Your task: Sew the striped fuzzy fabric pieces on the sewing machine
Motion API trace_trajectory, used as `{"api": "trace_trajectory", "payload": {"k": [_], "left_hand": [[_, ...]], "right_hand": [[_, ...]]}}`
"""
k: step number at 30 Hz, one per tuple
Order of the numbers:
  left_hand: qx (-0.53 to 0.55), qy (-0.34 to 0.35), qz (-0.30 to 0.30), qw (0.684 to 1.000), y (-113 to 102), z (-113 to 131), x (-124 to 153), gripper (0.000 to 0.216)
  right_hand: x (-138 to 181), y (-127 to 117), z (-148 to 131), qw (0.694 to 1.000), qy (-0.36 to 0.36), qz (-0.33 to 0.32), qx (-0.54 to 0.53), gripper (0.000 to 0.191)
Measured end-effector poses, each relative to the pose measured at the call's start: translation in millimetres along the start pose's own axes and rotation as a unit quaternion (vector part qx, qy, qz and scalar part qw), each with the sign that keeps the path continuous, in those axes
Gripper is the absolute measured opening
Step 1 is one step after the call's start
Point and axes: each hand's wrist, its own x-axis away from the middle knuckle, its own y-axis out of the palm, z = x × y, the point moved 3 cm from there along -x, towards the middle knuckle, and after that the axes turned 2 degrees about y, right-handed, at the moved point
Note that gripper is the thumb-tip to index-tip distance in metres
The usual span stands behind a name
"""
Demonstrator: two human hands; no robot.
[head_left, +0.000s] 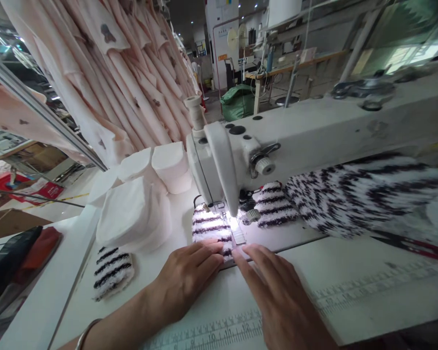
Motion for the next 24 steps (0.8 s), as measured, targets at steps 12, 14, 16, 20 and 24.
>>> {"api": "trace_trajectory", "payload": {"k": [12, 14, 16, 20, 24], "left_hand": [[0.009, -0.037, -0.025, 0.999, 0, 4, -14, 0.015], [0.003, -0.046, -0.032, 0.998, 1, -1, -17, 0.014], [-0.003, -0.056, -0.030, 0.998, 2, -6, -18, 0.015], [-0.024, -0.061, -0.012, 0.998, 4, -18, -19, 0.018], [-0.079, -0.049, 0.010, 0.996, 7, -31, -20, 0.022]], "right_hand": [[-10, 12, 2, 0.996, -0.046, -0.014, 0.079, 0.049], [-18, 12, 4, 0.998, -0.032, -0.022, 0.057, 0.048], [-27, 13, 6, 0.998, -0.020, -0.035, 0.039, 0.047], [-41, 15, 11, 0.999, -0.012, -0.035, 0.032, 0.052], [-47, 16, 16, 0.999, -0.002, -0.031, 0.033, 0.048]]}}
